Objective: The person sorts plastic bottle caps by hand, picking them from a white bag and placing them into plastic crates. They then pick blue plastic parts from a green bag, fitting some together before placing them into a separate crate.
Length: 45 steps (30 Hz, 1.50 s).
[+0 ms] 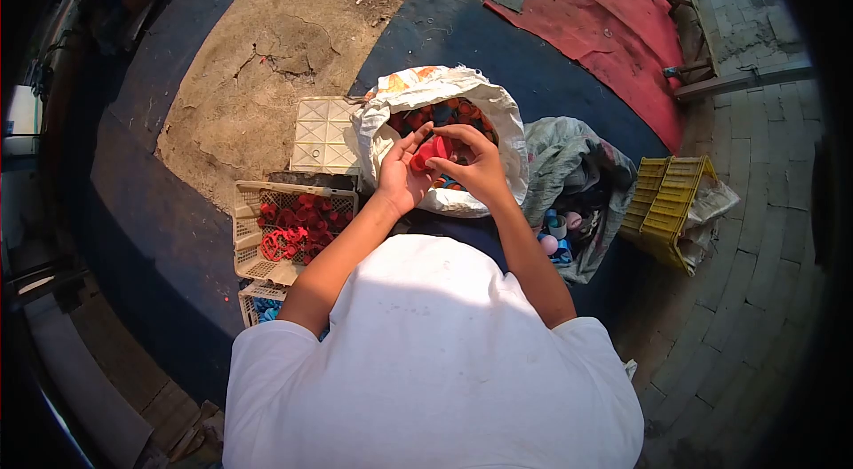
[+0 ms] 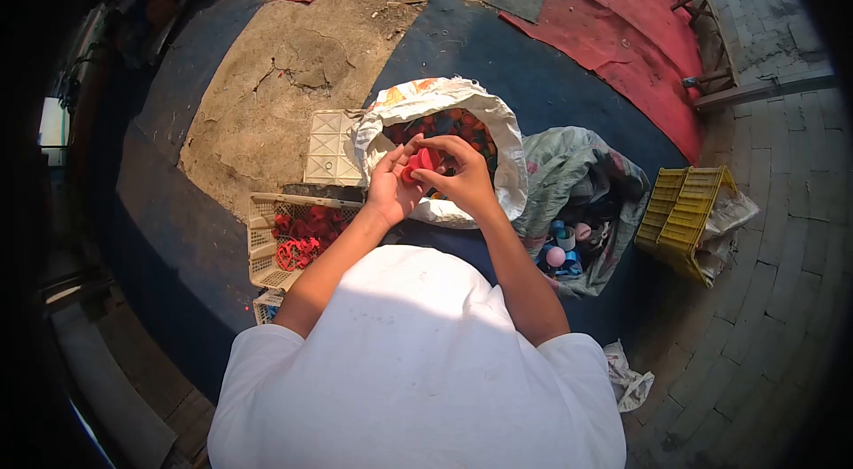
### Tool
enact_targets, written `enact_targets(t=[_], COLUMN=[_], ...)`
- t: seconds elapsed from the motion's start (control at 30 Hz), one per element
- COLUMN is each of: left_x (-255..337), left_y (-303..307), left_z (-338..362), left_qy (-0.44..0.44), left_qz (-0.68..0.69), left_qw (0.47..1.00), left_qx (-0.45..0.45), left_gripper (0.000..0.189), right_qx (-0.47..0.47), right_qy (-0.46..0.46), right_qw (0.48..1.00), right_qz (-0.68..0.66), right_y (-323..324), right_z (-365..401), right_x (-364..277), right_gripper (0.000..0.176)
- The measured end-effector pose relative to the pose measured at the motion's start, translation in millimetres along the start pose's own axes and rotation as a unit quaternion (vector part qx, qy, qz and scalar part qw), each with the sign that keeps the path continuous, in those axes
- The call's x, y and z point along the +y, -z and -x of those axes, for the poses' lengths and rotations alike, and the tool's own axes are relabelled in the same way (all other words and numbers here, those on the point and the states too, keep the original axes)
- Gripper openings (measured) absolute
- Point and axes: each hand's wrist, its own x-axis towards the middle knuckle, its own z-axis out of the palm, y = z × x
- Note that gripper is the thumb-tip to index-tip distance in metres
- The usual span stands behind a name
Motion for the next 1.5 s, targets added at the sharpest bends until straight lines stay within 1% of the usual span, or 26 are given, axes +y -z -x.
enact_targets(t=[0.03, 0.13, 0.23, 0.33, 0.43, 0.53, 0.57, 0.67, 0.7, 0.8, 0.83, 0.87, 0.93, 0.97, 1.03, 1.13, 1.17, 1.27, 1.37, 1.47, 1.5], left_x=[0, -1, -1, 0, -2, -3, -1, -2, -2, -4, -1, 0, -1, 0, 2, 6, 8, 12, 16, 17, 16], left_y=[0, -1, -1, 2, 2, 4, 5, 4, 6, 20, 13, 12, 13, 16, 9, 11, 9, 14, 14, 16, 17], left_z=[-1, -1, -1, -2, -3, -4, -2, -2, -3, -6, 1, 3, 5, 7, 14, 22, 26, 36, 44, 50, 51], left_qy=[0.0, 0.001, 0.002, 0.005, 0.013, 0.015, 0.024, 0.003, -0.004, 0.017, 0.016, 0.011, 0.002, -0.002, -0.011, -0.025, -0.029, -0.051, -0.073, -0.086, -0.09], left_qz=[0.007, 0.014, 0.001, 0.009, 0.034, 0.071, 0.07, 0.055, 0.021, 0.09, 0.079, 0.087, 0.103, 0.109, 0.111, 0.125, 0.132, 0.146, 0.151, 0.162, 0.158], left_qw=[1.0, 1.0, 1.0, 1.0, 0.999, 0.997, 0.997, 0.998, 0.999, 0.996, 0.996, 0.996, 0.995, 0.994, 0.994, 0.992, 0.991, 0.988, 0.986, 0.983, 0.983], left_qx=[0.001, 0.01, 0.017, 0.011, 0.002, -0.009, -0.019, 0.005, 0.03, 0.012, 0.027, 0.022, 0.013, -0.007, 0.006, 0.007, 0.005, -0.008, 0.009, 0.021, 0.02], left_gripper=[0.037, 0.037, 0.038, 0.039, 0.038, 0.037, 0.035, 0.034, 0.032, 0.031, 0.033, 0.033, 0.033, 0.035, 0.036, 0.04, 0.041, 0.045, 0.048, 0.048, 0.048], right_qx=[0.0, 0.041, 0.049, 0.038, -0.011, -0.073, -0.092, -0.048, -0.051, 0.015, 0.049, 0.085, 0.131, 0.133, 0.136, 0.062, 0.043, -0.025, -0.024, -0.056, -0.039], right_qy=[0.031, 0.005, -0.002, 0.068, 0.096, 0.135, 0.141, 0.155, 0.144, 0.135, 0.072, 0.021, -0.087, -0.1, -0.127, -0.193, -0.158, -0.156, -0.225, -0.278, -0.235], right_qw=[0.997, 0.998, 0.998, 0.986, 0.982, 0.945, 0.938, 0.944, 0.953, 0.971, 0.983, 0.992, 0.987, 0.986, 0.981, 0.97, 0.967, 0.927, 0.891, 0.858, 0.87], right_qz=[0.068, 0.04, 0.029, 0.146, 0.16, 0.288, 0.301, 0.288, 0.263, 0.196, 0.16, 0.096, -0.034, -0.005, 0.052, 0.133, 0.195, 0.341, 0.393, 0.429, 0.431], right_y=[0, -2, 1, 2, -6, -13, -14, -18, -15, 1, 6, 13, 23, 29, 37, 38, 37, 32, 27, 19, 19], right_z=[-2, -3, -2, 1, 4, 8, 10, 13, 12, 10, 12, 11, 11, 12, 15, 17, 18, 10, -3, -25, -26], right_x=[-5, 1, 5, -13, -18, -24, -15, -27, -24, -13, -12, 12, 30, 44, 70, 94, 111, 141, 161, 152, 180], right_gripper=[0.047, 0.047, 0.05, 0.05, 0.052, 0.054, 0.057, 0.061, 0.058, 0.052, 0.04, 0.031, 0.027, 0.028, 0.03, 0.032, 0.034, 0.031, 0.034, 0.038, 0.038])
